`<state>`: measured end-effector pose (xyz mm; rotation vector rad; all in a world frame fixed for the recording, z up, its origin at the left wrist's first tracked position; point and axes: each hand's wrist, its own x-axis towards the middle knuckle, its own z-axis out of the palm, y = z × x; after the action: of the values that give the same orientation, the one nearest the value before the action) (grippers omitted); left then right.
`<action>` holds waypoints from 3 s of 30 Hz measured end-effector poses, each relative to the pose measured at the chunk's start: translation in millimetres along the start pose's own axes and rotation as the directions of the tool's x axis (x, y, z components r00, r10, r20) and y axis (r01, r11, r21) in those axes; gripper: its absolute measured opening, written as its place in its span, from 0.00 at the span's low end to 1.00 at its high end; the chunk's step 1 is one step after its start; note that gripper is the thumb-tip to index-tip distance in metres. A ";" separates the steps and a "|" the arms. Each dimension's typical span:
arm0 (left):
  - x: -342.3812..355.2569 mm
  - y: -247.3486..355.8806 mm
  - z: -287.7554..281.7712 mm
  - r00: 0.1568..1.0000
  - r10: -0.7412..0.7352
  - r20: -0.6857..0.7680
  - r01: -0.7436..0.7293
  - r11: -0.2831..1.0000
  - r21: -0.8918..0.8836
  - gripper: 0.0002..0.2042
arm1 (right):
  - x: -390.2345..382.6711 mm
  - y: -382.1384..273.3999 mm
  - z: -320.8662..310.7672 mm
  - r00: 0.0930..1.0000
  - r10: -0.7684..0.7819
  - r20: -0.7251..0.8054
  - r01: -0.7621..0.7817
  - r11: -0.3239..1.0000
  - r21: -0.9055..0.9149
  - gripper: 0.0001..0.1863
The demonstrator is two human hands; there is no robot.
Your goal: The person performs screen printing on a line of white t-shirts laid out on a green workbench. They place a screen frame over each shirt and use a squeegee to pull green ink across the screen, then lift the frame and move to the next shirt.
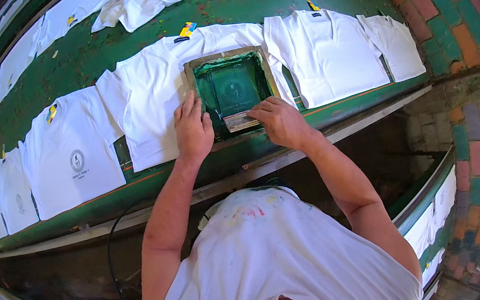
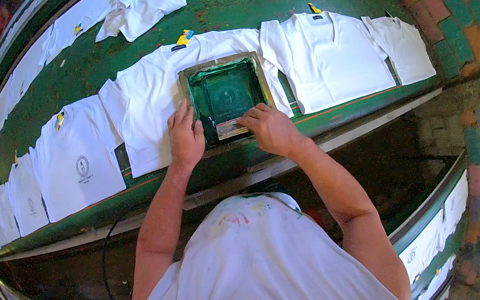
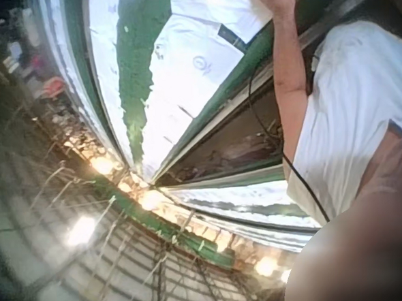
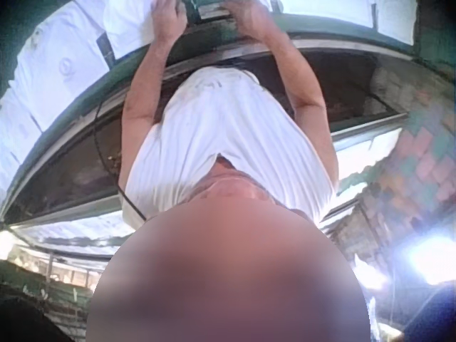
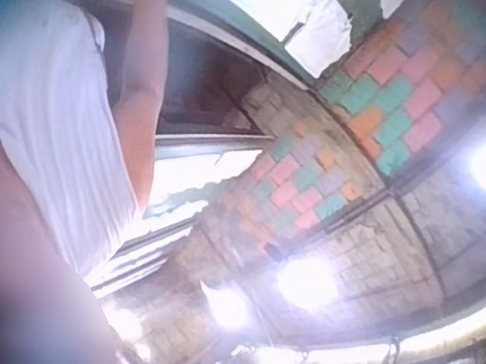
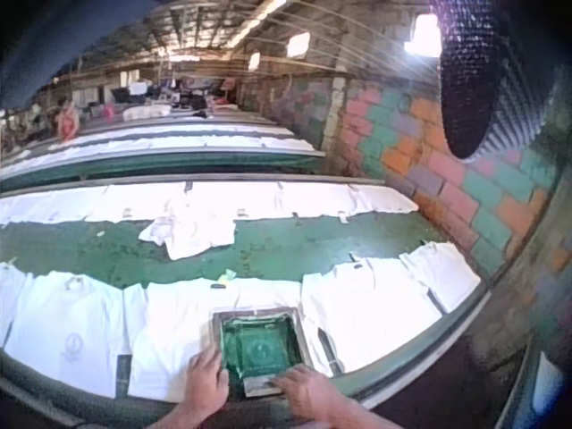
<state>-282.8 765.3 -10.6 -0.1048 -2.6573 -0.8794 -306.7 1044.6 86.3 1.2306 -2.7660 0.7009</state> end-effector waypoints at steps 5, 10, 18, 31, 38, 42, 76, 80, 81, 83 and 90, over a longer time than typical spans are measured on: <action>19.5 10.7 -31.1 0.968 0.056 0.244 -0.118 0.961 0.250 0.23 | 18.5 19.3 -10.4 0.981 0.008 0.196 -0.030 0.994 0.108 0.21; 29.8 15.6 -35.5 0.936 -0.022 0.351 -0.063 0.971 0.229 0.22 | 56.4 57.9 -21.8 0.938 0.011 0.346 -0.090 0.973 0.213 0.18; 26.1 18.3 -31.0 0.967 -0.032 0.254 -0.015 0.983 0.184 0.22 | 105.8 102.1 -17.1 0.947 -0.096 0.305 0.017 0.968 0.251 0.17; 32.0 34.3 -39.9 0.934 -0.152 0.324 0.092 0.976 0.195 0.25 | 76.3 91.1 11.6 0.985 -0.160 0.070 0.157 0.987 0.040 0.31; 30.9 31.6 -40.9 0.933 -0.142 0.331 0.083 0.979 0.187 0.26 | 16.1 39.0 7.3 0.979 -0.188 0.074 0.185 0.982 0.045 0.25; 29.5 30.6 -40.0 0.946 -0.117 0.304 0.072 0.985 0.157 0.25 | 12.5 55.3 -0.9 0.957 -0.257 0.133 0.230 0.954 0.194 0.23; 20.9 45.8 -9.7 0.984 -0.157 0.083 0.116 0.921 0.371 0.17 | 121.1 133.8 3.1 0.983 -0.181 -0.017 0.182 0.978 0.104 0.30; 8.3 38.1 10.7 0.992 -0.104 -0.066 0.121 0.923 0.364 0.17 | 100.6 116.2 9.6 0.988 -0.151 0.022 0.149 0.987 0.057 0.30; 5.4 35.3 15.3 0.990 -0.092 -0.108 0.124 0.935 0.333 0.18 | 93.2 110.6 10.1 0.987 -0.157 0.046 0.154 0.986 0.055 0.30; 2.4 28.8 22.9 0.985 -0.076 -0.156 0.116 0.956 0.270 0.18 | 79.7 100.4 8.0 0.981 -0.187 0.058 0.184 0.982 0.047 0.29; -4.2 16.6 33.1 0.963 -0.123 -0.240 0.132 0.991 0.020 0.20 | 27.7 50.8 5.4 0.982 -0.178 0.063 0.169 0.977 0.133 0.28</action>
<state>-285.7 798.5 -27.4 0.1727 -2.4734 -0.8259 -361.1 1052.7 67.6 1.5312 -2.6629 0.8418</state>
